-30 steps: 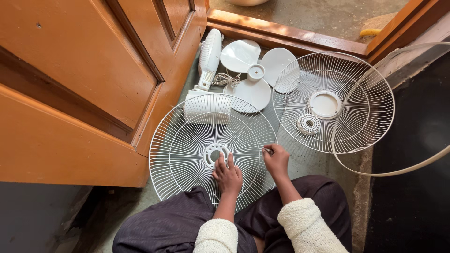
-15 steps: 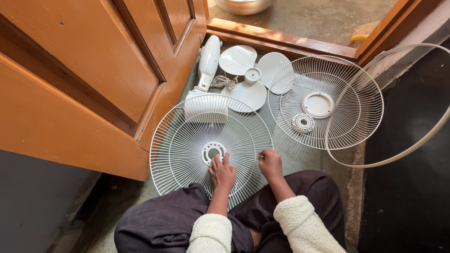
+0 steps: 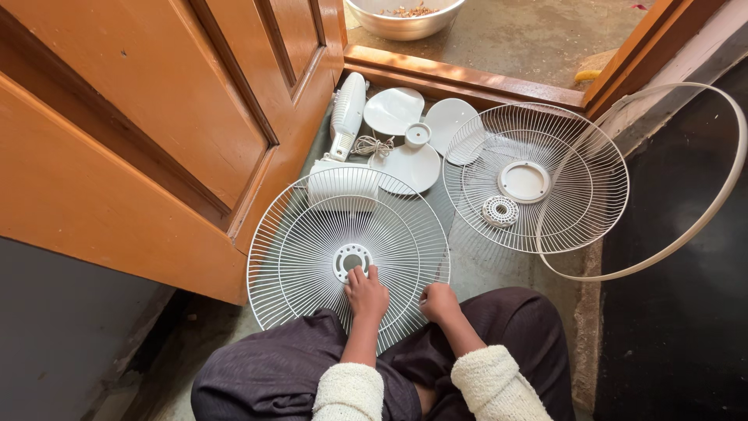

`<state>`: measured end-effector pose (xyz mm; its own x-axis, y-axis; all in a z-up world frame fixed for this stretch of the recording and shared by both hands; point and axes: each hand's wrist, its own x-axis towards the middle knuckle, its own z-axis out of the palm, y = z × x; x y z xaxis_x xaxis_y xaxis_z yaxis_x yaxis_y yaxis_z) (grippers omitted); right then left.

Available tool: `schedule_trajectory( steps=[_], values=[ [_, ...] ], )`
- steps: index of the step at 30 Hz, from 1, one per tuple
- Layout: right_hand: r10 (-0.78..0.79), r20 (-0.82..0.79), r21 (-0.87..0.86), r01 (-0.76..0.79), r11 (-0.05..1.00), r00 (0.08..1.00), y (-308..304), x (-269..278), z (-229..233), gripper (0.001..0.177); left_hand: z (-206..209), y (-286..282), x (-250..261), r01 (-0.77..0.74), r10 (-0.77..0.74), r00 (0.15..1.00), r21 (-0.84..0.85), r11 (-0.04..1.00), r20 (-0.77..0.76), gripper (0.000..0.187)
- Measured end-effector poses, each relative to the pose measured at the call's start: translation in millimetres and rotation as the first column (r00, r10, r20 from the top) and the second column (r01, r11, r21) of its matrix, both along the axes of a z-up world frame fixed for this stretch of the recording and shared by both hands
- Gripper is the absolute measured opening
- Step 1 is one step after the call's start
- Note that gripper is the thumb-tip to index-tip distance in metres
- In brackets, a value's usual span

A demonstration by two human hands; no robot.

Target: The person assembles a white electric fan by hand while sitting on the floor. They handle the front and back fan grilles, the fan blade, and use a plastic nut to secure components together.

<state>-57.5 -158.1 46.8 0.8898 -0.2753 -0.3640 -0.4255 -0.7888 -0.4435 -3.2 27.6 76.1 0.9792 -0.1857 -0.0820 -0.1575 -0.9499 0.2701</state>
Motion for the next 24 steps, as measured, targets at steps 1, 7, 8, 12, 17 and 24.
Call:
schedule_trajectory(
  steps=[1, 7, 8, 12, 17, 24],
  values=[
    [0.005, -0.022, 0.01, -0.005, 1.0, 1.0, 1, 0, 7, 0.012, 0, -1, -1, 0.003, -0.003, 1.0, 0.01, 1.0, 0.01, 0.054],
    [-0.005, -0.19, 0.021, 0.009, 1.0, 0.982, 17, 1, 58, 0.013, -11, -1, -9, -0.001, 0.007, 0.988, -0.04, 0.999, 0.157, 0.05],
    [-0.011, -0.22, -0.003, 0.01, 1.0, 0.976, 19, 3, 65, 0.014, -14, -2, -10, -0.001, 0.01, 0.983, -0.05, 0.999, 0.185, 0.049],
    [0.094, 0.184, -0.099, -0.076, 0.992, 0.978, 22, 7, 82, 0.008, -30, -4, -10, -0.027, 0.036, 0.983, -0.055, 0.998, 0.181, 0.053],
    [0.095, 0.513, -0.029, -0.093, 0.995, 0.853, 31, 20, 79, 0.008, -50, -7, -9, -0.045, 0.055, 0.975, -0.05, 0.998, 0.215, 0.054],
    [-0.084, 0.437, -0.02, 0.103, 0.994, 0.895, 35, 39, 54, 0.011, -64, -5, -10, -0.041, 0.057, 0.959, -0.064, 0.997, 0.278, 0.055]
  ],
)
